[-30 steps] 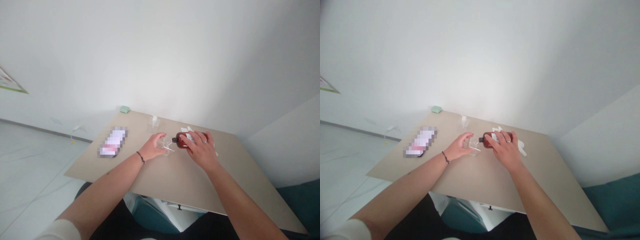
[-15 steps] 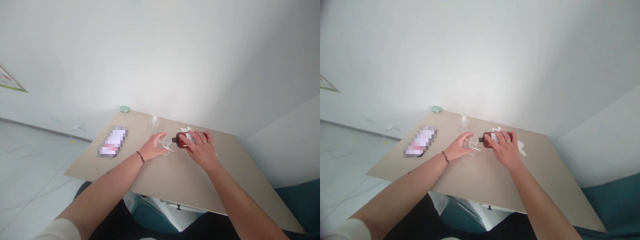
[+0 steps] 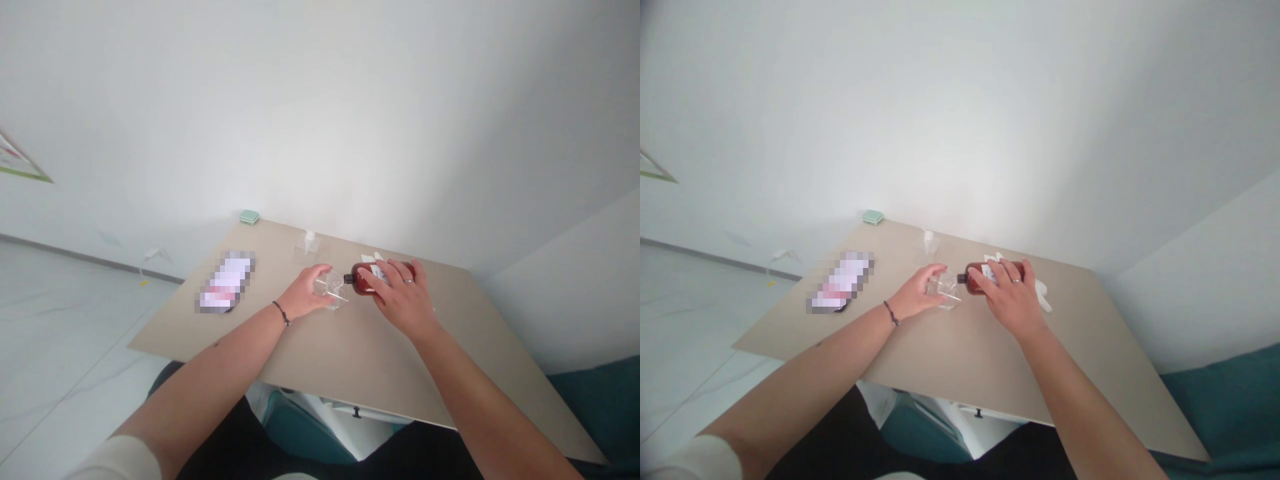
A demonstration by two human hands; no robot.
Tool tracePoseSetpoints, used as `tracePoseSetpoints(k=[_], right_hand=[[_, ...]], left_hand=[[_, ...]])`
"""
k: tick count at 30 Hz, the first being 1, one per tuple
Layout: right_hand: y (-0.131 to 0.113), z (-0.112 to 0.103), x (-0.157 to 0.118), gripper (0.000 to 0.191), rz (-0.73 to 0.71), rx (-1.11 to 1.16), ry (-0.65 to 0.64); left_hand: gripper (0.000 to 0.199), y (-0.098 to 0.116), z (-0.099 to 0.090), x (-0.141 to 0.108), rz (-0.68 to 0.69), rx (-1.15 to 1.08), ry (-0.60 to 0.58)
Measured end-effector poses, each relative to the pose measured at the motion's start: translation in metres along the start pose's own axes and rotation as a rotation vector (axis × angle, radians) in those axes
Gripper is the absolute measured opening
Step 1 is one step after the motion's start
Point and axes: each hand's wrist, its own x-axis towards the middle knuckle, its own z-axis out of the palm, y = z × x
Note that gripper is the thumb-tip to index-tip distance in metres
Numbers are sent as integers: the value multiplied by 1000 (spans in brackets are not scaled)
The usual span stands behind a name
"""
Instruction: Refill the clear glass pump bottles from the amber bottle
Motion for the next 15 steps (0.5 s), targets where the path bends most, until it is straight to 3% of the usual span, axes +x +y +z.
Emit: tracePoseSetpoints(k=[15], right_hand=[[0, -2, 1, 46, 2, 9, -8]], left_hand=[[72, 1, 0, 0, -4, -28, 5]])
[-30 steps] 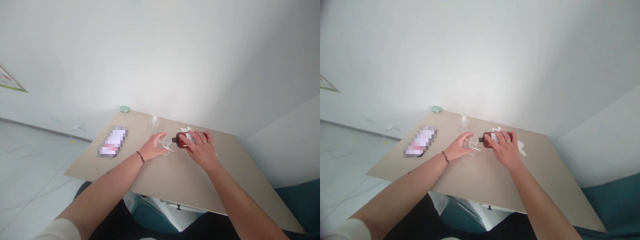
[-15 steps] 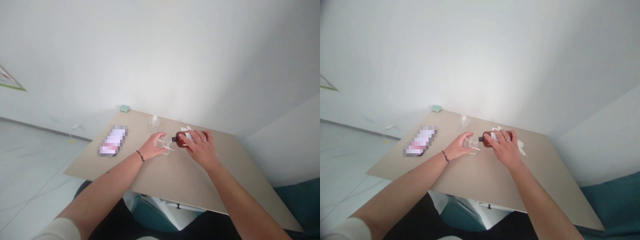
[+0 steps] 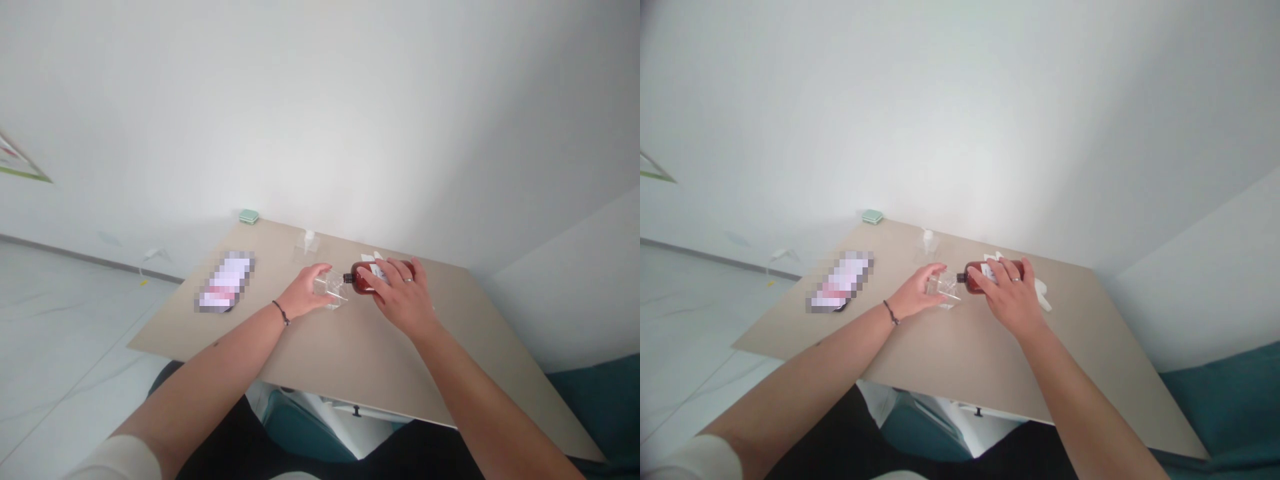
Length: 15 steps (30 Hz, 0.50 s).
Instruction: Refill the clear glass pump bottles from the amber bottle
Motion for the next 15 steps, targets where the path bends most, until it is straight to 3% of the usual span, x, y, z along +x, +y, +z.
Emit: tracePoseSetpoints(k=[15], right_hand=[[0, 0, 0, 45, -3, -2, 6]], left_hand=[[73, -1, 0, 0, -14, -28, -2]])
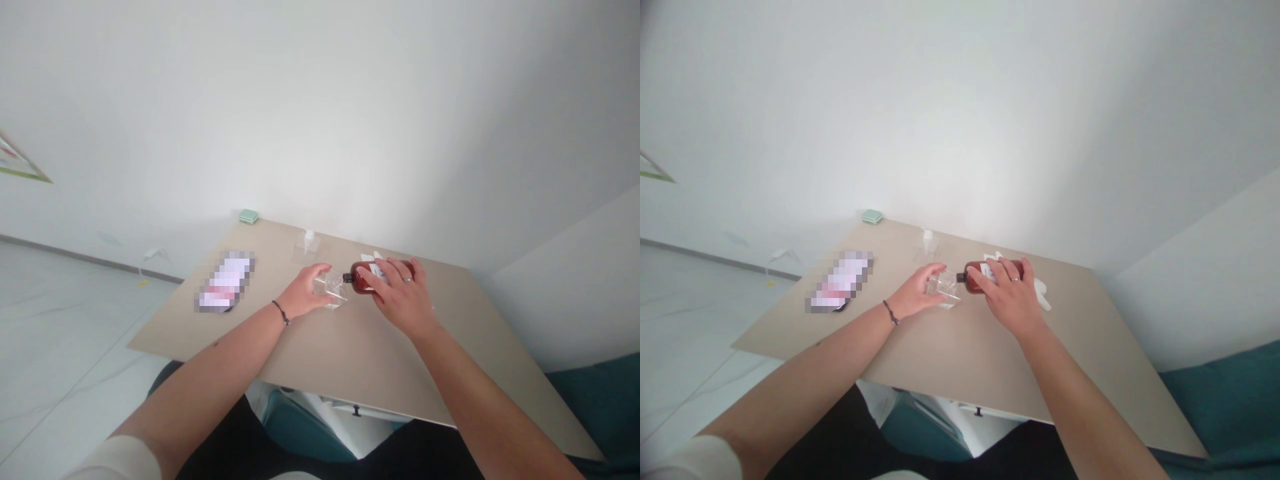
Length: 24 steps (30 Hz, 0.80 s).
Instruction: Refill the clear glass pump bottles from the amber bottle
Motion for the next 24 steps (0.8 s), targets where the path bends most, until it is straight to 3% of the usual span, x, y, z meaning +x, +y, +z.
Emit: tracePoseSetpoints(k=[24], right_hand=[[-3, 3, -1, 52, 37, 34, -21]], left_hand=[[75, 0, 0, 1, -1, 6, 12]])
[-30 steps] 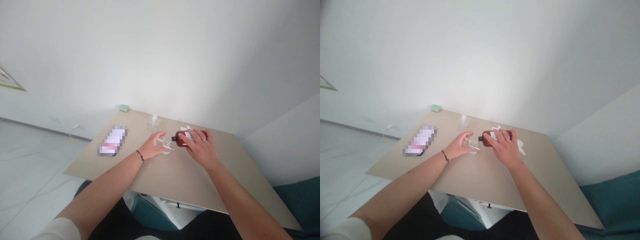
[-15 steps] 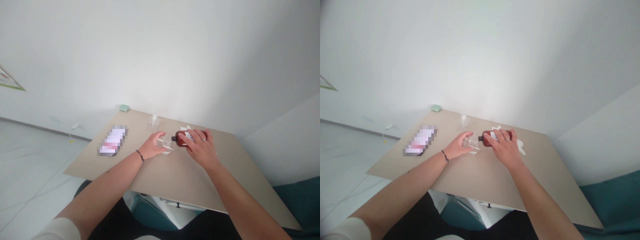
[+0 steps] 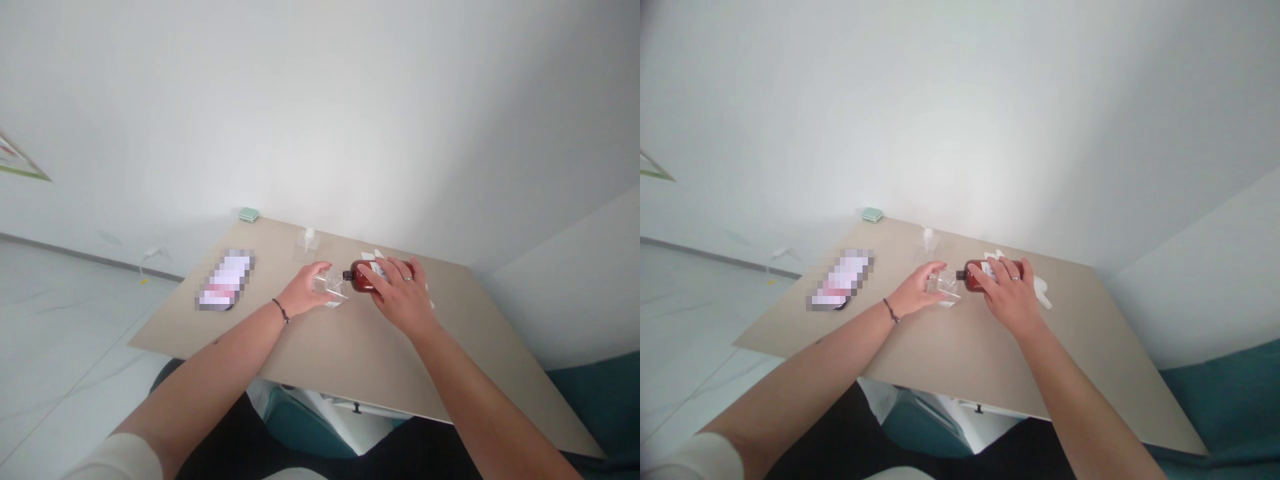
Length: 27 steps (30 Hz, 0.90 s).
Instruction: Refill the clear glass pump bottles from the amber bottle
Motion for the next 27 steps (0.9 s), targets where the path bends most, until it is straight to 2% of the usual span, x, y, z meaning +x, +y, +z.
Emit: tracePoseSetpoints(k=[8, 13, 17, 24, 27], right_hand=[[-7, 1, 0, 55, 75, 68, -76], [-11, 6, -2, 56, 157, 170, -80], [-11, 15, -3, 64, 301, 406, -9], [-3, 44, 2, 83, 640, 959, 228], [-3, 56, 11, 85, 741, 1109, 260]], left_hand=[[76, 2, -1, -1, -22, 2, -10], [76, 1, -2, -1, -16, -27, -20], [76, 4, -5, -1, -38, -55, -38], [76, 1, -5, 0, -106, -138, -33], [76, -4, -5, 1, -128, -182, -43]])
